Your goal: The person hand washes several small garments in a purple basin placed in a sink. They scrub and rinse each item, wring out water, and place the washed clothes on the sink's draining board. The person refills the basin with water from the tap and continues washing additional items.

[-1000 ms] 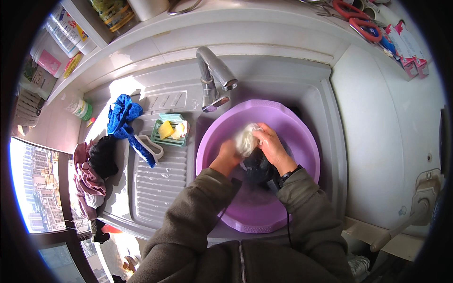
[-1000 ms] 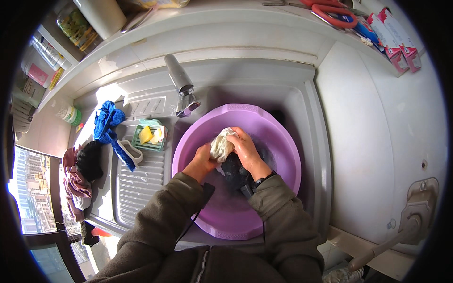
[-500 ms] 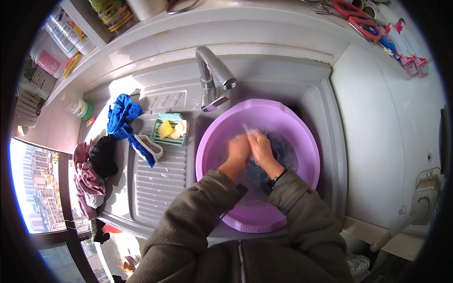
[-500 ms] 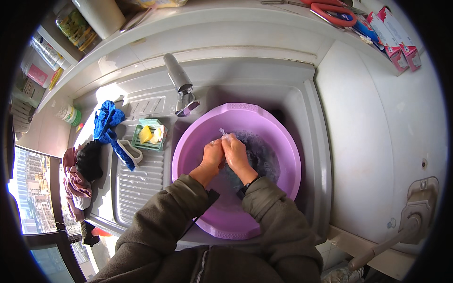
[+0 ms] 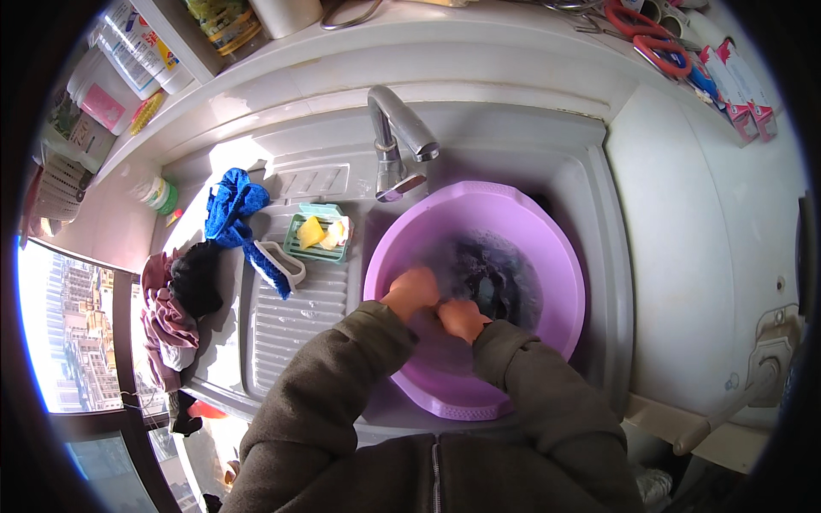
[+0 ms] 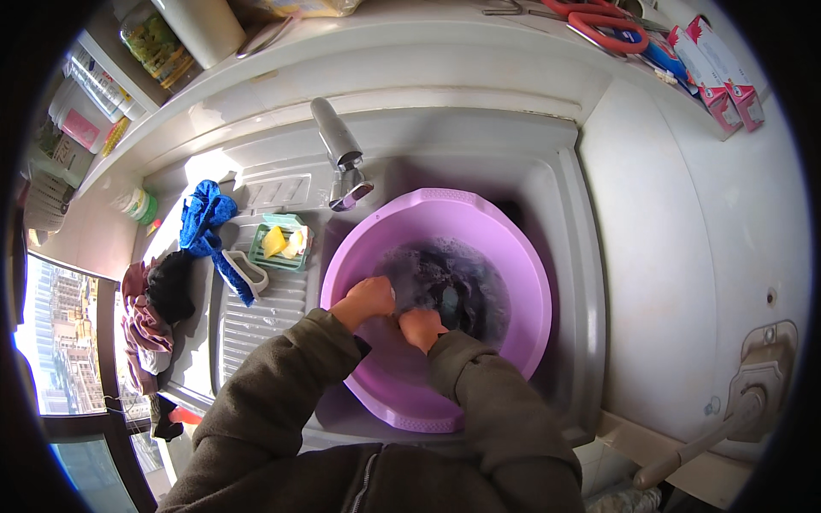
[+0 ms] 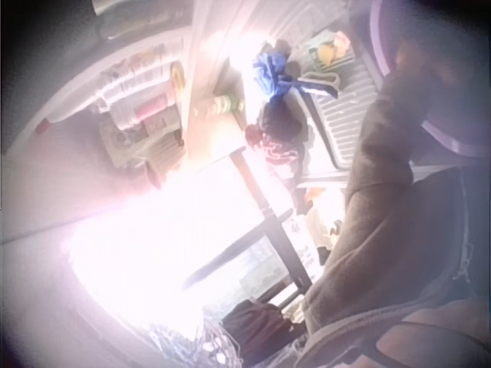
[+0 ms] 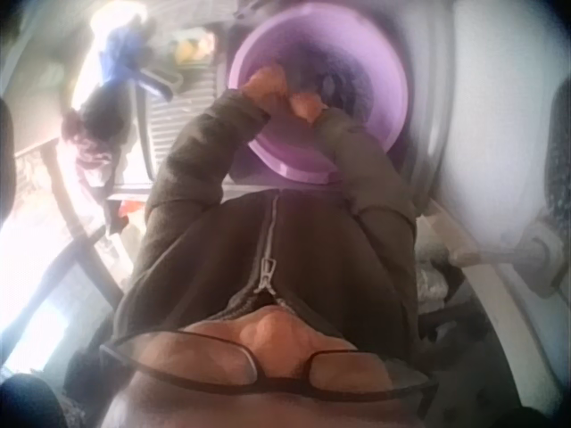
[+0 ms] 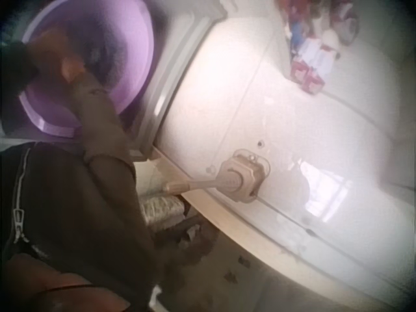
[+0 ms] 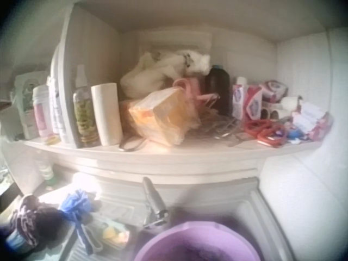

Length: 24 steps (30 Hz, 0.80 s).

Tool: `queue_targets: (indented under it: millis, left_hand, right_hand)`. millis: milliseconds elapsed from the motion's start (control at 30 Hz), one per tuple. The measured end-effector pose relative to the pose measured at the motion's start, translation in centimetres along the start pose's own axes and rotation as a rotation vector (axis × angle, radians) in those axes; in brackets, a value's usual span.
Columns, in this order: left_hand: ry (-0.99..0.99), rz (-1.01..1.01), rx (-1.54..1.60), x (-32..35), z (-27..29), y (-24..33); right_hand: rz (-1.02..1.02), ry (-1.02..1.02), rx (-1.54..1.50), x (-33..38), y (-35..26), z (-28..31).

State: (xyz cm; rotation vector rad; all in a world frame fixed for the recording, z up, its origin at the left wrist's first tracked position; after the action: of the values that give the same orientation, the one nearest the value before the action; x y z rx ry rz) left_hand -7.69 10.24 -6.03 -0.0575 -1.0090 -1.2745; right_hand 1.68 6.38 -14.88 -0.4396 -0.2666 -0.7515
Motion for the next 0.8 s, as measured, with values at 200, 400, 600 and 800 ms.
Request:
queue_targets:
  millis: [200,400,600,800]
  left_hand:
    - [-0.075,-0.039,-0.001,-0.2,-2.0,1.1]
    - [-0.132,0.153,1.284,2.9,-3.6,-1.3]
    - [-0.083,0.117,1.780,2.3,-3.5,0.8]
    - [-0.056,-0.279,1.739,5.1,0.0,6.5]
  right_hand:
    - [-0.136,0.017,0.107,2.2,1.7,8.4]
    - [0.068,-0.016,-1.066,6.8,-1.6,18.4]
    - [0.105,0.148,-1.752,8.8,0.1,20.0]
    - [-0.278,0.272,-1.571,9.1,4.5,15.5]
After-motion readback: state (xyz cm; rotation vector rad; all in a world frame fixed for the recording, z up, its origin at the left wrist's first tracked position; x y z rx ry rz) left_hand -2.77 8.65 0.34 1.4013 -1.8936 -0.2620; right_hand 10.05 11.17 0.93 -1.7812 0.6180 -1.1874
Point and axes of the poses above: each hand's wrist, its own x-axis away from the middle knuckle, its own z-axis out of the back of the hand, y = z × x, the point moved 10 cm from there along -x, towards the middle knuckle, and after that the axes turned 10 degrees about x, right-handed, at the moved point
